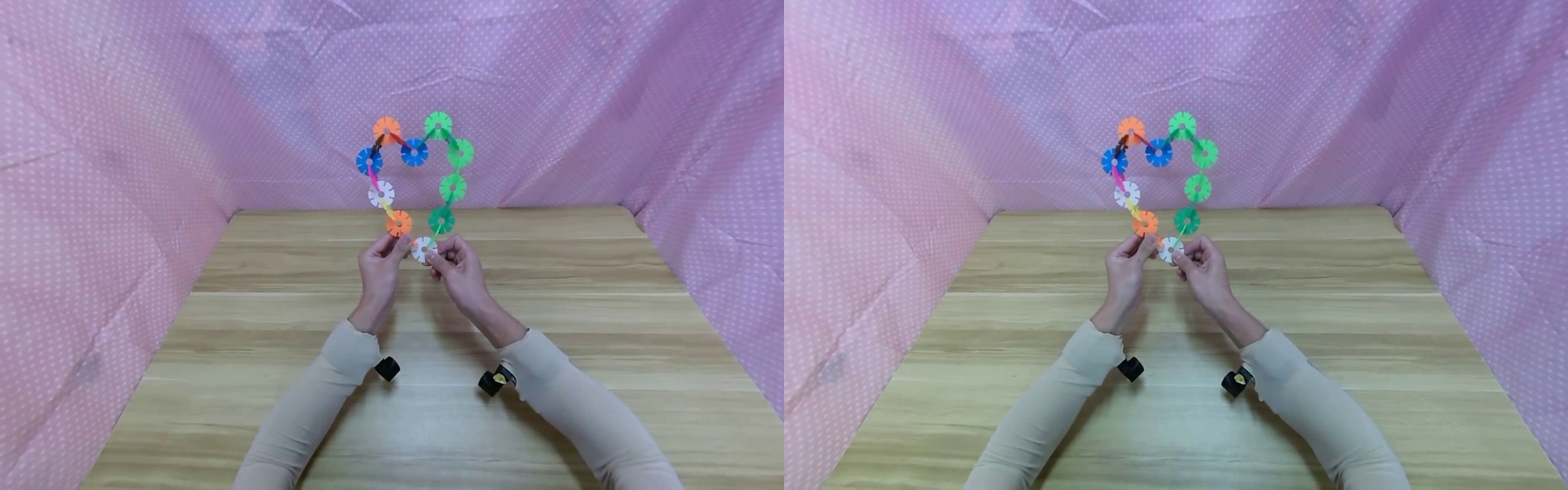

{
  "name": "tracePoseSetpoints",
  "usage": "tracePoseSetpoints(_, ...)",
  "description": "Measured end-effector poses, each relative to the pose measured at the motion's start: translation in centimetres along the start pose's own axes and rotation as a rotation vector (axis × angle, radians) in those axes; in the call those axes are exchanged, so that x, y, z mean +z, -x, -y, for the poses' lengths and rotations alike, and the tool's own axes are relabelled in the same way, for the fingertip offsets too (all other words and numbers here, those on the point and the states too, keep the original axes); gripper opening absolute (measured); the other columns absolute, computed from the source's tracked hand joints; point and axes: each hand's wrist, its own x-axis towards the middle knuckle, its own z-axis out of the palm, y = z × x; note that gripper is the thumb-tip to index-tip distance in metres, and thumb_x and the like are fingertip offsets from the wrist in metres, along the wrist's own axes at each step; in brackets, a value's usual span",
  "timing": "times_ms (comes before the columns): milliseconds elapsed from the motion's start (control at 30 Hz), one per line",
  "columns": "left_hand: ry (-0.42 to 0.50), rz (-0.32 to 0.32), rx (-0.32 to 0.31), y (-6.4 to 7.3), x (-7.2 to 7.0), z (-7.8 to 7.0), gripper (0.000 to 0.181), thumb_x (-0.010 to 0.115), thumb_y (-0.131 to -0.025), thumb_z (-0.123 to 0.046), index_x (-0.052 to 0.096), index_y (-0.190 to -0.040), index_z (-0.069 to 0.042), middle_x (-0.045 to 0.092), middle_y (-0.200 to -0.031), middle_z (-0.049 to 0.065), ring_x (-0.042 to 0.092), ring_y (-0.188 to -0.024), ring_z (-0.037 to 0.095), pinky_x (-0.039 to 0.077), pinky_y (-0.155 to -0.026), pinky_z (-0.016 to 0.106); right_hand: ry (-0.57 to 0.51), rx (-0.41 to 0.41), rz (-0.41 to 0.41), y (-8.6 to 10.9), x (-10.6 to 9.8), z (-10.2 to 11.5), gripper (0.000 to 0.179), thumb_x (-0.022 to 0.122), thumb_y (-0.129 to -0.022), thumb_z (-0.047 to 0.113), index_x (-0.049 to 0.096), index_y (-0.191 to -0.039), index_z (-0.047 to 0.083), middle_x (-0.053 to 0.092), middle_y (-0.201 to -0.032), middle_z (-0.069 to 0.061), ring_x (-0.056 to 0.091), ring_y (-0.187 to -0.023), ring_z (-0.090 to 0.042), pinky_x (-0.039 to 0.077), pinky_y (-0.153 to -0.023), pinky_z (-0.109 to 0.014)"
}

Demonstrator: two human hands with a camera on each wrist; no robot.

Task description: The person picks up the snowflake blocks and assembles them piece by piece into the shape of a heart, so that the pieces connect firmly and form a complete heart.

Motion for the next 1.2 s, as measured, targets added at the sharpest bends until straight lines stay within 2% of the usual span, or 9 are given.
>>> tracePoseSetpoints(133, 0.012, 0.003, -0.006, 0.1, 0.0, 0.1, 0.033, 0.076, -0.092, -0.022, 0.073, -0.113, 0.003, 0.071, -0.088, 0.001, 0.065, -0.084, 0.013, 0.055, -0.084, 0.032, -0.022, 0.008, -0.026, 0.0, 0.3, 0.1, 0.014, 0.06, -0.095, -0.009, 0.05, -0.092, -0.002, 0.062, -0.077, -0.004, 0.053, -0.063, -0.011, 0.047, -0.057, -0.02)
tracePoseSetpoints(300, -0.014, 0.048, -0.052, -0.3, -0.5, 0.0, 0.033, 0.077, -0.092, -0.024, 0.074, -0.11, 0.003, 0.071, -0.089, 0.002, 0.065, -0.082, 0.015, 0.055, -0.084, 0.033, -0.036, 0.029, -0.022, 0.1, 0.2, 0.2, 0.013, 0.06, -0.095, -0.011, 0.051, -0.092, -0.001, 0.063, -0.078, -0.005, 0.053, -0.063, -0.013, 0.046, -0.057, -0.02)
tracePoseSetpoints(400, -0.073, 0.136, -0.108, -1.3, -1.3, -0.6, 0.029, 0.076, -0.092, -0.022, 0.073, -0.106, 0.003, 0.071, -0.087, 0.003, 0.066, -0.079, 0.016, 0.056, -0.085, 0.039, 0.011, 0.007, 0.009, 0.0, -0.1, 0.5, 0.012, 0.06, -0.096, -0.009, 0.051, -0.094, -0.001, 0.062, -0.079, -0.005, 0.052, -0.064, -0.012, 0.046, -0.057, -0.02)
tracePoseSetpoints(500, -0.106, 0.27, -0.172, -2.4, -2.3, -1.6, 0.027, 0.073, -0.094, -0.017, 0.067, -0.108, 0.005, 0.071, -0.087, 0.004, 0.067, -0.079, 0.018, 0.055, -0.086, 0.046, 0.061, -0.021, 0.053, 0.0, -0.5, 0.8, 0.01, 0.061, -0.097, -0.007, 0.051, -0.096, -0.002, 0.059, -0.08, -0.006, 0.051, -0.063, -0.013, 0.044, -0.057, -0.02)
tracePoseSetpoints(600, -0.084, 0.401, -0.241, -2.9, -3.0, -2.4, 0.027, 0.069, -0.096, -0.012, 0.062, -0.116, 0.005, 0.07, -0.094, 0.007, 0.068, -0.084, 0.019, 0.054, -0.09, 0.049, 0.089, -0.02, 0.097, 0.0, -0.8, 1.0, 0.01, 0.061, -0.097, -0.006, 0.051, -0.096, -0.002, 0.057, -0.079, -0.008, 0.05, -0.064, -0.013, 0.044, -0.057, -0.021)
tracePoseSetpoints(700, -0.053, 0.469, -0.281, -3.1, -3.3, -2.8, 0.026, 0.067, -0.097, -0.009, 0.062, -0.119, 0.003, 0.069, -0.102, 0.012, 0.068, -0.088, 0.019, 0.051, -0.096, 0.051, 0.107, -0.017, 0.129, 0.1, -1.0, 1.1, 0.011, 0.061, -0.097, -0.005, 0.051, -0.096, -0.003, 0.055, -0.079, -0.008, 0.051, -0.065, -0.015, 0.046, -0.059, -0.023)
tracePoseSetpoints(833, -0.015, 0.446, -0.276, -2.9, -3.2, -2.6, 0.022, 0.066, -0.097, -0.005, 0.066, -0.116, 0.005, 0.069, -0.105, 0.012, 0.069, -0.093, 0.019, 0.048, -0.101, 0.049, 0.081, -0.018, 0.121, 0.2, -0.9, 0.9, 0.011, 0.061, -0.097, -0.006, 0.051, -0.095, -0.002, 0.056, -0.08, -0.008, 0.051, -0.066, -0.017, 0.046, -0.06, -0.025)
tracePoseSetpoints(1000, 0.093, 0.335, -0.248, -1.9, -2.4, -2.0, 0.017, 0.063, -0.098, -0.001, 0.067, -0.112, 0.007, 0.073, -0.097, 0.006, 0.071, -0.091, 0.017, 0.052, -0.096, 0.041, -0.005, -0.028, 0.052, 0.4, -0.5, 0.5, 0.012, 0.061, -0.096, -0.008, 0.05, -0.093, -0.004, 0.06, -0.078, -0.004, 0.051, -0.066, -0.018, 0.046, -0.059, -0.024)
tracePoseSetpoints(1200, 0.257, 0.202, -0.247, -1.1, -1.1, -1.0, 0.012, 0.062, -0.097, 0.006, 0.07, -0.101, -0.002, 0.075, -0.091, 0.007, 0.073, -0.087, 0.016, 0.055, -0.09, 0.037, -0.089, -0.057, -0.043, 0.5, 0.2, 0.0, 0.013, 0.061, -0.094, -0.012, 0.051, -0.091, -0.003, 0.063, -0.077, -0.004, 0.052, -0.064, -0.015, 0.046, -0.058, -0.021)
